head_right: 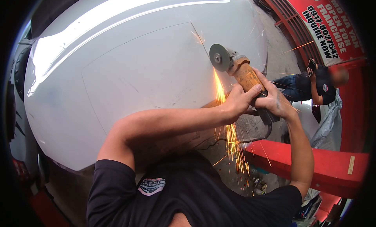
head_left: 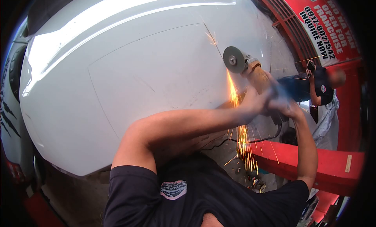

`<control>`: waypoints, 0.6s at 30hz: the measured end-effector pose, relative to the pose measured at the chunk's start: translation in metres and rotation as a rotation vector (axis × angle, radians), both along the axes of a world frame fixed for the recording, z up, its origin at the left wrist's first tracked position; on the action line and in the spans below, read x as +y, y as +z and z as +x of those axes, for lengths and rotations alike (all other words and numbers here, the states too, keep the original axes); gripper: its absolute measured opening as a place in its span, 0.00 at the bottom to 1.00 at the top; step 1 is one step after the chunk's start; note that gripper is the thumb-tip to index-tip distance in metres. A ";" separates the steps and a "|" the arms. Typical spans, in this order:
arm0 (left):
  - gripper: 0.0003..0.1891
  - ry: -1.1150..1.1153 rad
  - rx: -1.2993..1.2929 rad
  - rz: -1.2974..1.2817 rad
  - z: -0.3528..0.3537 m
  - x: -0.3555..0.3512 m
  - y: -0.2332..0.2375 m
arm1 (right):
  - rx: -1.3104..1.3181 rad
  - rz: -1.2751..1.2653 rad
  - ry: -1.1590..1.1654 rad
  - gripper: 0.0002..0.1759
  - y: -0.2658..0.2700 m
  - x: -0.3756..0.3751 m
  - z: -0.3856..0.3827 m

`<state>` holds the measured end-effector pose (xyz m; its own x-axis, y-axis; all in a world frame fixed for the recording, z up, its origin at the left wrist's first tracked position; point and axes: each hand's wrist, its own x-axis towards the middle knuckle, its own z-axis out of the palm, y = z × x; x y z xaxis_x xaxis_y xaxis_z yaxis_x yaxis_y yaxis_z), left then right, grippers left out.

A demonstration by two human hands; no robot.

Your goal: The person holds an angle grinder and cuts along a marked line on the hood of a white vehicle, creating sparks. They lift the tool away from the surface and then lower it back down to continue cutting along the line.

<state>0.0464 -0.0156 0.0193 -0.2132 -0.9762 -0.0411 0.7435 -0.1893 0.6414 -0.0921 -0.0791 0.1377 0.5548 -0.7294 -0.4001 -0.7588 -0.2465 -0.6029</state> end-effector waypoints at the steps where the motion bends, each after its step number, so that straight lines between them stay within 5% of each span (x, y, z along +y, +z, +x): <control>1: 0.25 0.001 0.000 0.001 0.000 -0.002 -0.001 | -0.015 0.006 0.025 0.64 -0.002 -0.003 -0.002; 10: 0.29 0.042 0.019 -0.027 0.009 -0.015 -0.004 | -0.180 -0.040 0.063 0.64 -0.025 -0.023 -0.006; 18: 0.27 0.042 -0.007 0.052 0.004 -0.006 0.001 | -0.021 -0.005 0.004 0.64 0.001 -0.005 0.008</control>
